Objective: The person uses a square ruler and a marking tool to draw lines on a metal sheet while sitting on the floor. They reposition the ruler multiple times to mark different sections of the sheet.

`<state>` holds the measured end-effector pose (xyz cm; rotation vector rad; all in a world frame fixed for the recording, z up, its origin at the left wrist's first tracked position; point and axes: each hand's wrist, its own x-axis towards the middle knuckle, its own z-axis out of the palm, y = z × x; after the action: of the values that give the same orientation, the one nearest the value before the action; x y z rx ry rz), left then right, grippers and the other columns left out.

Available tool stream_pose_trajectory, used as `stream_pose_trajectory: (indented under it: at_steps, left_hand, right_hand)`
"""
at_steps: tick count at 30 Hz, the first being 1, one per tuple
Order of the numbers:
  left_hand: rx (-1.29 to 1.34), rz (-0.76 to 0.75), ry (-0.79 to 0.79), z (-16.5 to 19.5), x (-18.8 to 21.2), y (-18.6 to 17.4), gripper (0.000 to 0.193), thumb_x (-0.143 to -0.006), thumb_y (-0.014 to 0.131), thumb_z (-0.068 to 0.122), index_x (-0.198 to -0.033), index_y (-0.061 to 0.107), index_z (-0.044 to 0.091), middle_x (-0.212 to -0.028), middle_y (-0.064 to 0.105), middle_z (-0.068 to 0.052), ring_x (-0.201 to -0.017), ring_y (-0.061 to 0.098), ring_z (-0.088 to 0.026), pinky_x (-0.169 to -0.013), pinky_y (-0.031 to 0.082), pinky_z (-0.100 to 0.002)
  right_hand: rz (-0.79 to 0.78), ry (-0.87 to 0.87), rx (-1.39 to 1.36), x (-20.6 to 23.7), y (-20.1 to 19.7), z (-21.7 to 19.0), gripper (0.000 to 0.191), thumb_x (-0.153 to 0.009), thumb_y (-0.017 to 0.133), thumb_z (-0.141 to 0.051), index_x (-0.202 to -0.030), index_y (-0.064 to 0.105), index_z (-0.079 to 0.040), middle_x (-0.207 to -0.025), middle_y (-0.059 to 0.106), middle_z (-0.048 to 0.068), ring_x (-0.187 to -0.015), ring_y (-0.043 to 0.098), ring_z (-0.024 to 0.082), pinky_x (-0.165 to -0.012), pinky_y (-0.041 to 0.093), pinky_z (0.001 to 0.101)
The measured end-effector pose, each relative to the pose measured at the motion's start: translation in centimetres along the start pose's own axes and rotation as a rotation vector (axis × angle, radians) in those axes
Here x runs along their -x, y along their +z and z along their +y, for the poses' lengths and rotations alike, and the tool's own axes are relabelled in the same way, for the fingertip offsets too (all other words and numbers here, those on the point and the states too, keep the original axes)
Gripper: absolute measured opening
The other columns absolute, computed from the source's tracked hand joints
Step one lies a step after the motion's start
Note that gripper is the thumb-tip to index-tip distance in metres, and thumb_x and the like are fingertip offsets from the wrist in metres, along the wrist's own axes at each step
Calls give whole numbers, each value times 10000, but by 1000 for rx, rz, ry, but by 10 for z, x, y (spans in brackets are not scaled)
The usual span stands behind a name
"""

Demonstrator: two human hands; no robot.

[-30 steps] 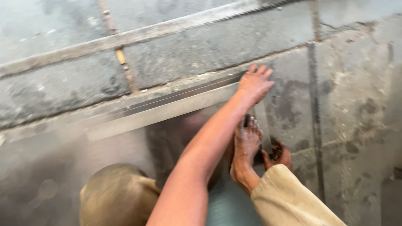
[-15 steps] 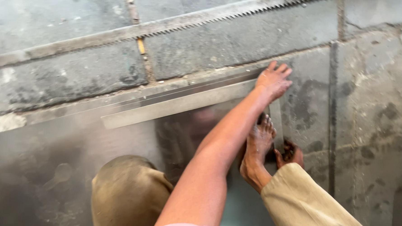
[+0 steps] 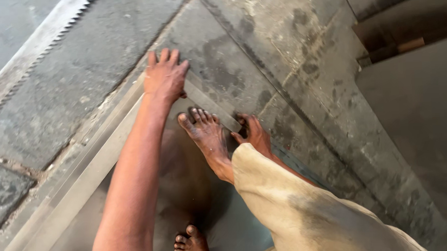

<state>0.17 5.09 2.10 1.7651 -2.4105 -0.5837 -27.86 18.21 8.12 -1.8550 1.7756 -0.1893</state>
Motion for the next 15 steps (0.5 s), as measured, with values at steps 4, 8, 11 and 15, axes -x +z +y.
stream_pose_trajectory:
  at_steps: [4,8,11,15]
  left_hand:
    - [-49,-25,8,6,-3,-13,696,-522,950,400,-1131,706,169,-1248,597,-73,-1287,471,-280,-1055,334,-536]
    - [-58,-60,6,4,-4,-6,655,-572,936,401,-1137,703,165,-1255,598,-65,-1301,463,-273,-1059,329,-534]
    - [-64,-53,20,-1,-5,5,665,-571,935,399,-1147,700,164,-1261,598,-68,-1304,461,-277,-1061,324,-540]
    - [-52,-55,22,-2,-7,9,686,-554,939,394,-1151,696,160,-1290,591,-77,-1314,453,-288,-1058,320,-553]
  right_hand:
    - [-45,123,-20,-3,2,2,619,-747,883,-194,-1295,597,-149,-1143,653,52,-987,689,239,-802,571,367]
    - [-51,100,-18,-6,4,10,617,-751,883,-183,-1295,595,-147,-1148,652,47,-993,684,225,-795,572,359]
    - [-62,119,-33,-8,5,14,624,-758,878,-172,-1312,592,-143,-1112,656,50,-983,687,225,-797,569,363]
    - [-5,37,-51,-8,7,19,605,-755,880,-154,-1290,599,-122,-1108,661,66,-1018,694,236,-829,564,369]
